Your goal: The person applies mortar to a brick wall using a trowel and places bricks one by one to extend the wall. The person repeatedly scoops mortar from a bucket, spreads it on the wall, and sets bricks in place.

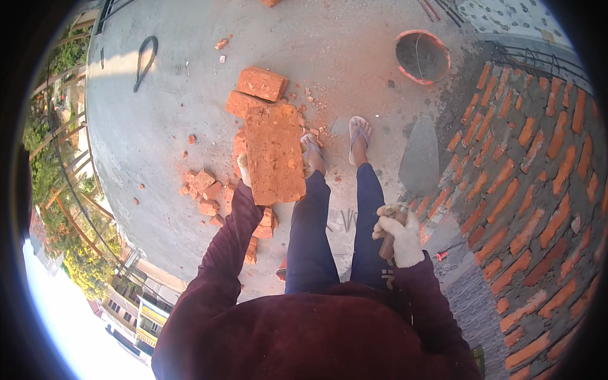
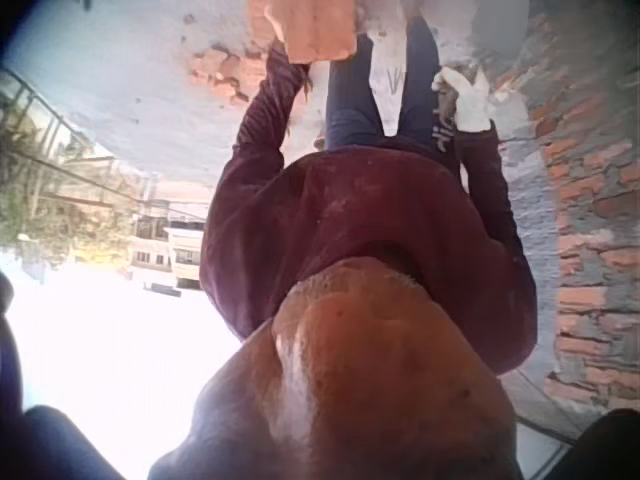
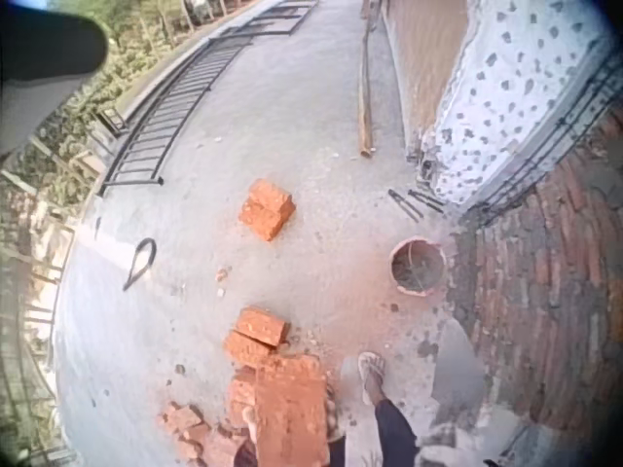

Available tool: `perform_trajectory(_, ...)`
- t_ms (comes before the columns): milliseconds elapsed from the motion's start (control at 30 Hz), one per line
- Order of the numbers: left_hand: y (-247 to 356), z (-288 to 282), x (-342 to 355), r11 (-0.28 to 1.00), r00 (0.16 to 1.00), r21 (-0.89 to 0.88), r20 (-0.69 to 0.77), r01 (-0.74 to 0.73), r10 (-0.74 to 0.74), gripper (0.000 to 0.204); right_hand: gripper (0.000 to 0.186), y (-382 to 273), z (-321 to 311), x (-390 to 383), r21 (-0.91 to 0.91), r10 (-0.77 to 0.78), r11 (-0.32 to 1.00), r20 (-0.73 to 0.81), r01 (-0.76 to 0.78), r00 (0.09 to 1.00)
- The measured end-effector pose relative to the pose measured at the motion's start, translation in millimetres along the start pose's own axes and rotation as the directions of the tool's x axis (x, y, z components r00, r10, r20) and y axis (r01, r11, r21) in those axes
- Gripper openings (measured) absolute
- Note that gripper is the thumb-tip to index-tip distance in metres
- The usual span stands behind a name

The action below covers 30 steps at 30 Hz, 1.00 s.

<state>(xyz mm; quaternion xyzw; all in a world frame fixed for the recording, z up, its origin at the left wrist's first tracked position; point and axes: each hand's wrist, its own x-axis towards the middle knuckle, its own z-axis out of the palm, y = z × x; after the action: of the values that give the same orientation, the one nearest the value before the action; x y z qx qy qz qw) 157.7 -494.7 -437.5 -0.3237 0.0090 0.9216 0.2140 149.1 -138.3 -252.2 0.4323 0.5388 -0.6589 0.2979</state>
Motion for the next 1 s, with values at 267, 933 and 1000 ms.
perform_trajectory(267, -102, 270, -60, 0.878, 0.832, 0.396, 0.364, 0.269, -0.419, 0.118, 0.019, -39, -7, -213, 0.239, -0.542, 0.814, -0.020, 0.530, 0.840)
perform_trajectory(933, -586, 851, -211, 0.346, -0.400, -0.318, 0.122, -0.883, -0.908, 0.136, 0.022, 113, -220, -308, 0.181, -0.459, 0.601, -0.719, 0.779, 0.521)
perform_trajectory(1000, -627, 870, -216, 0.317, -0.343, -0.244, 0.069, -0.916, -0.937, 0.128, 0.022, 122, -218, -310, 0.217, -0.389, 0.592, -0.767, 0.776, 0.511)
